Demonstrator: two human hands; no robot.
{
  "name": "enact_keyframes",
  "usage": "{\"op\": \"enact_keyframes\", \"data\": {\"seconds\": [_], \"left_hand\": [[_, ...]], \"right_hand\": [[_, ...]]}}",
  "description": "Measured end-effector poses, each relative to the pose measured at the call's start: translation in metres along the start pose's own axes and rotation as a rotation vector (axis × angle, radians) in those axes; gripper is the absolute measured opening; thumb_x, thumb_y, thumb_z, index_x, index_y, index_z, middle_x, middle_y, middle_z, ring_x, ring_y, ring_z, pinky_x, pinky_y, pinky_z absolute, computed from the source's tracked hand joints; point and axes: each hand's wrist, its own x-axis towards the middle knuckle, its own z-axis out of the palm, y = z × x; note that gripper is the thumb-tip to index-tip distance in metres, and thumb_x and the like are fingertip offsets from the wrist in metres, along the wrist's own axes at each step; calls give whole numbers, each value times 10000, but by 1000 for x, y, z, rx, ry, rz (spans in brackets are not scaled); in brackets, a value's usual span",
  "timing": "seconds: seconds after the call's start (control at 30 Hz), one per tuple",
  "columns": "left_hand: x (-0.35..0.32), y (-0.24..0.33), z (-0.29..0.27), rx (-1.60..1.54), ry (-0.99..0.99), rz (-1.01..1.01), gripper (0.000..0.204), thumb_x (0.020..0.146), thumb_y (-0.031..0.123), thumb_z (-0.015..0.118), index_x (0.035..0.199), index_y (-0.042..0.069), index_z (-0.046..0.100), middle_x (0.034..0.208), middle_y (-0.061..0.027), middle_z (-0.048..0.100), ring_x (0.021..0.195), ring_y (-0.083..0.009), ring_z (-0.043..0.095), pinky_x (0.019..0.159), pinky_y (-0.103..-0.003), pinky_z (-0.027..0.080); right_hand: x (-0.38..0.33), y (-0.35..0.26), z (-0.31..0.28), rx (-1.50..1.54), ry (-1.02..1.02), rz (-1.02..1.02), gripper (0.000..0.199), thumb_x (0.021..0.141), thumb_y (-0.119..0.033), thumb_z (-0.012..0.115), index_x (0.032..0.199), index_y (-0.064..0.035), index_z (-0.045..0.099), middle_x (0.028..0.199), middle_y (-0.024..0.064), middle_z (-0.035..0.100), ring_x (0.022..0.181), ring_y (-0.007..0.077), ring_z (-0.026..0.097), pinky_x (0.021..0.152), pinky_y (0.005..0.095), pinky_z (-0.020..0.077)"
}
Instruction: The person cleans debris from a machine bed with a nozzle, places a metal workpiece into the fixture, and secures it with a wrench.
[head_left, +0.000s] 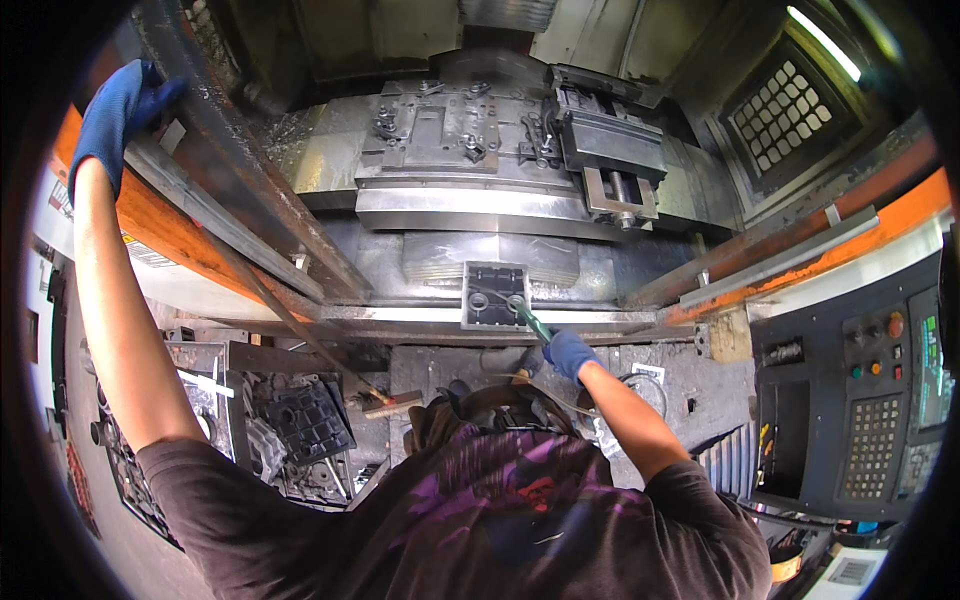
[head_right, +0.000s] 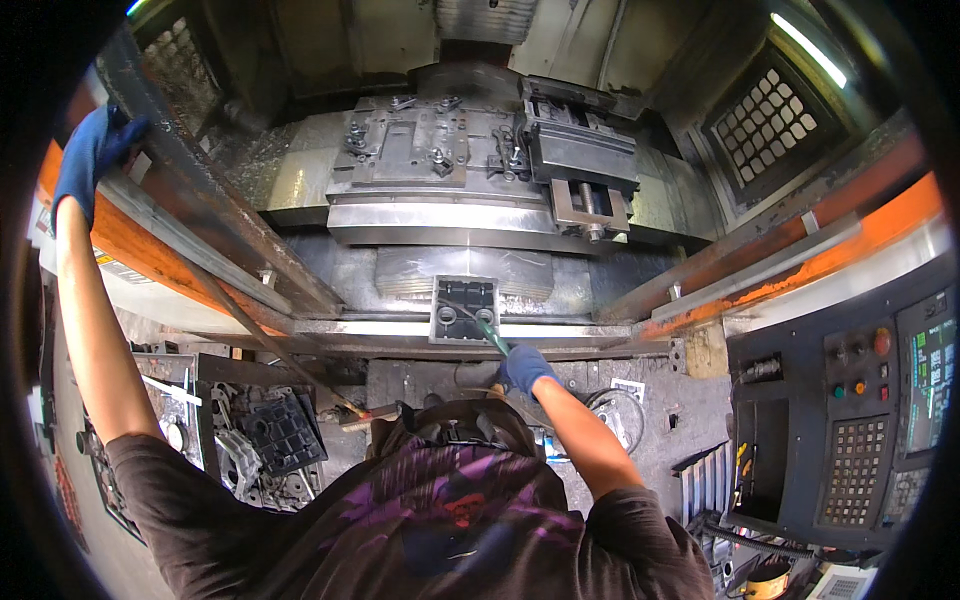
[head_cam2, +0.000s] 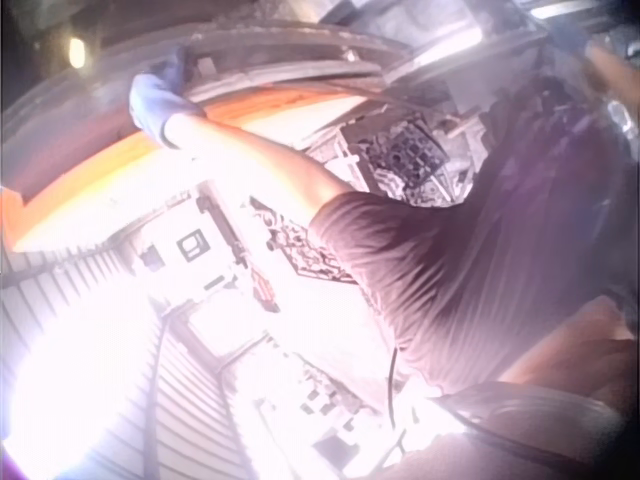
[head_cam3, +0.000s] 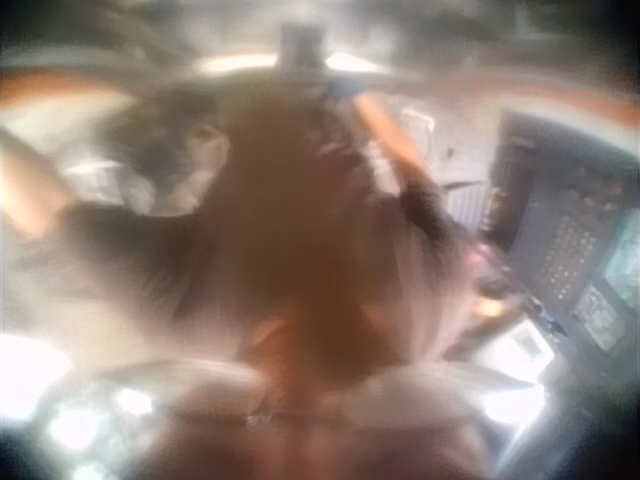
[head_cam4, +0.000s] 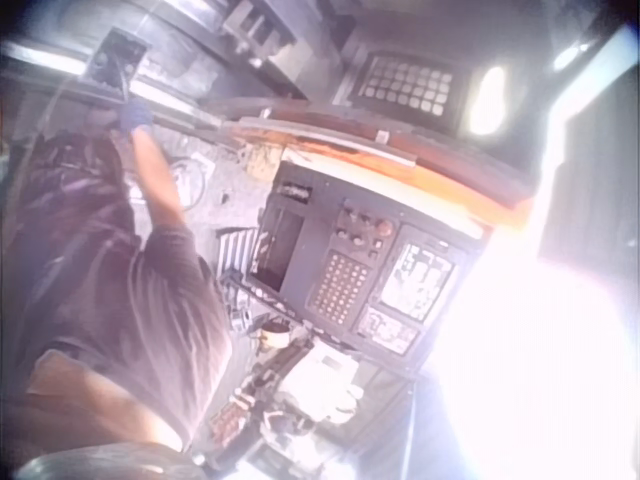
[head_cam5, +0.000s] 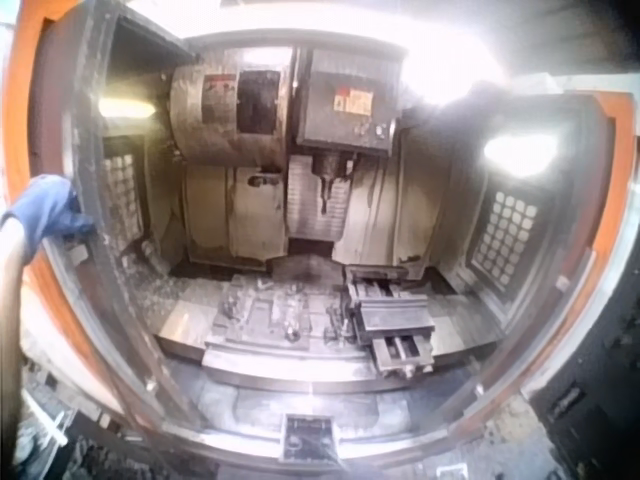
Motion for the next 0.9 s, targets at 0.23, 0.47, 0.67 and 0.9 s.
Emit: {"op": "enact_keyframes", "data": {"seconds": [0.23,0.47,0.67,0.9], "left_hand": [[-7,-16,-7,-53,8,74,462,949,360,511,666,25,657,536,-70,605,527,-173,598,555,-312,456],[12,-26,22,-223,-12,109,464,951,336,515,628,25,632,501,-70,590,478,-165,586,513,-308,449],[11,-34,6,-103,-25,43,432,917,378,554,732,7,674,572,-117,628,554,-218,636,563,-344,479],[3,-3,1,67,87,-37,480,867,464,584,763,11,705,658,-169,653,669,-308,670,645,-389,504]], "right_hand": [[-79,60,11,-134,-19,-196,241,823,-227,588,970,-47,651,791,229,655,752,381,657,667,447,516],[-139,117,-28,396,-211,537,276,844,-281,623,885,-14,680,734,228,661,668,336,675,566,420,511],[-80,96,-25,245,-18,364,239,818,-220,591,938,-34,682,789,251,655,793,379,671,690,456,523],[17,85,28,569,103,397,211,819,-218,620,831,-14,673,682,196,648,600,327,649,544,427,496]]}}
